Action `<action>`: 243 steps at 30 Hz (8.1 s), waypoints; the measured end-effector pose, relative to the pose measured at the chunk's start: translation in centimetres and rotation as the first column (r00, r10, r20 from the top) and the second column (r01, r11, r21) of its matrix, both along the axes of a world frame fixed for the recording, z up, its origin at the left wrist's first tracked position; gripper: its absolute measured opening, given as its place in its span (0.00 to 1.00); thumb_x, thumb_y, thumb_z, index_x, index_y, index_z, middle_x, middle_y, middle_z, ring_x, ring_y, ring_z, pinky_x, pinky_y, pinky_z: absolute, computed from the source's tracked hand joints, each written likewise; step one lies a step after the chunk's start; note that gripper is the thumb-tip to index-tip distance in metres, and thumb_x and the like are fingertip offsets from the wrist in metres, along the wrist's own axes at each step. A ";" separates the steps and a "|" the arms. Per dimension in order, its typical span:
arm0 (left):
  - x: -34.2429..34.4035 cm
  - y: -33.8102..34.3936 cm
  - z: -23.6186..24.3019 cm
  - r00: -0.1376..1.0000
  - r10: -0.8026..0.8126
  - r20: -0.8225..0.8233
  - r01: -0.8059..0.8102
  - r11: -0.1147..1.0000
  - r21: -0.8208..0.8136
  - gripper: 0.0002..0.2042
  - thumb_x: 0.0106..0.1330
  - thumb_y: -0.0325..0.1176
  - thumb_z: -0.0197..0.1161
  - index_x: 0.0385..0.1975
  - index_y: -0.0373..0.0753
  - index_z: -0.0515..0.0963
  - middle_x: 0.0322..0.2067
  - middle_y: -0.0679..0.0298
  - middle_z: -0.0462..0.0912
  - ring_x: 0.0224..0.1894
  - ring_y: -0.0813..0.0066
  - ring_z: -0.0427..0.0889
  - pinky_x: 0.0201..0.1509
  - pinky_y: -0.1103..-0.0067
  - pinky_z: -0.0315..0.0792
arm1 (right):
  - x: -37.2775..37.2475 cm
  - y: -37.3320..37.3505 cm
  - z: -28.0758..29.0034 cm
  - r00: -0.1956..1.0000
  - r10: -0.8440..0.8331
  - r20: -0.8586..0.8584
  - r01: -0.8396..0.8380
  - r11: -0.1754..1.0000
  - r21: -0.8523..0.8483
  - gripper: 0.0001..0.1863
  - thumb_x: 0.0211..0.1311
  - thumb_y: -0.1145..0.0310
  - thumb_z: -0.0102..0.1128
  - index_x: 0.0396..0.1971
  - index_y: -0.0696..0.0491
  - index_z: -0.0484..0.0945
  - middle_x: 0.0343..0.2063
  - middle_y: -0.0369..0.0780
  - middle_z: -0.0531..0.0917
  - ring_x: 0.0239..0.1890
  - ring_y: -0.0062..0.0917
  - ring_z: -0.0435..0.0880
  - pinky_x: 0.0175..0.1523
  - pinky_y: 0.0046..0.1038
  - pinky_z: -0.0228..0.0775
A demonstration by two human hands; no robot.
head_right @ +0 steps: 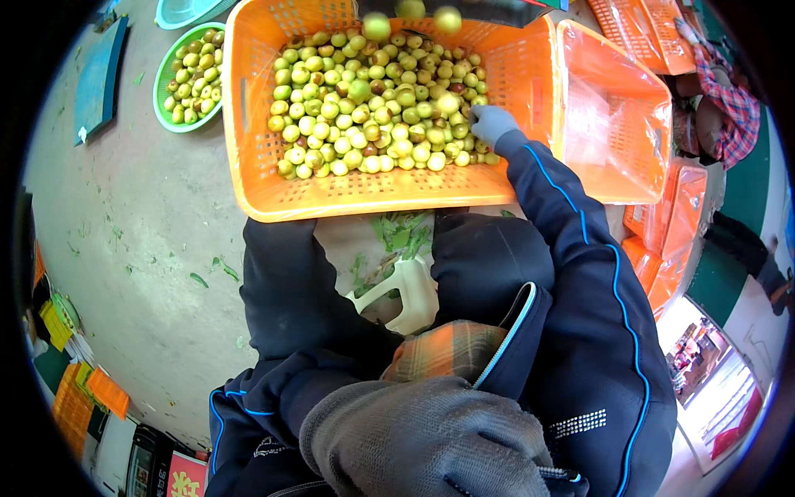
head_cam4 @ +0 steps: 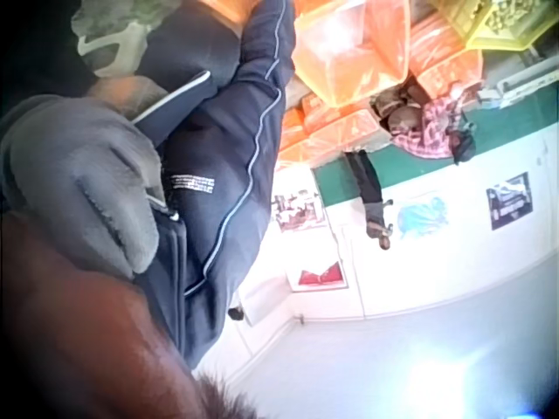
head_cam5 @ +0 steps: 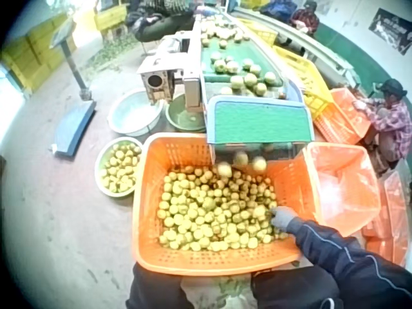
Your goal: The person sits at a workstation and repeatedly picks small green fruits from an orange basket, placing them onto a conveyor belt. The fruits move along the belt and drop into a collection bin. The person continues this repetitive sorting action throughout the clip.
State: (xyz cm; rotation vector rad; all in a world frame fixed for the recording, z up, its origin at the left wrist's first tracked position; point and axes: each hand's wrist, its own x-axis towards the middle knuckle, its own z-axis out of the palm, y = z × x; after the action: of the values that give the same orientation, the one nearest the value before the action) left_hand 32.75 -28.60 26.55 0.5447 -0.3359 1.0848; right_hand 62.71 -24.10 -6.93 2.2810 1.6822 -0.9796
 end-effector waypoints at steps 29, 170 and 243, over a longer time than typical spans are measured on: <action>0.3 0.4 -0.1 0.998 0.041 0.046 -0.043 0.998 0.039 0.26 0.71 0.52 0.47 0.42 0.32 0.80 0.40 0.51 0.81 0.36 0.52 0.80 0.36 0.66 0.75 | -9.7 7.3 1.0 0.579 0.772 0.261 -0.804 0.593 0.029 0.42 0.52 0.75 0.60 0.65 0.23 0.60 0.69 0.38 0.60 0.68 0.46 0.62 0.59 0.51 0.67; -3.7 4.6 0.5 0.961 0.179 -0.212 -0.163 0.982 0.092 0.15 0.72 0.35 0.49 0.39 0.30 0.81 0.40 0.52 0.80 0.36 0.57 0.80 0.39 0.68 0.75 | -21.8 21.9 -1.2 0.895 0.351 0.275 -0.412 0.888 0.206 0.29 0.61 0.76 0.51 0.64 0.49 0.62 0.54 0.45 0.74 0.50 0.38 0.81 0.45 0.41 0.77; -1.8 4.4 0.6 0.956 -0.069 -0.287 0.136 0.965 0.222 0.16 0.69 0.40 0.49 0.37 0.32 0.78 0.44 0.53 0.75 0.48 0.50 0.74 0.51 0.60 0.70 | -0.2 1.5 1.8 0.959 0.001 0.282 -0.165 0.813 0.558 0.14 0.64 0.62 0.55 0.49 0.39 0.78 0.54 0.39 0.77 0.57 0.37 0.74 0.60 0.40 0.66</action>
State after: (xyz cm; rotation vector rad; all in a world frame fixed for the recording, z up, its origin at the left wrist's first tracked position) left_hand 30.90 -24.21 27.13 0.8759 -0.2475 0.8567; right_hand 62.52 -22.60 -5.10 2.4909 2.1401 -0.1050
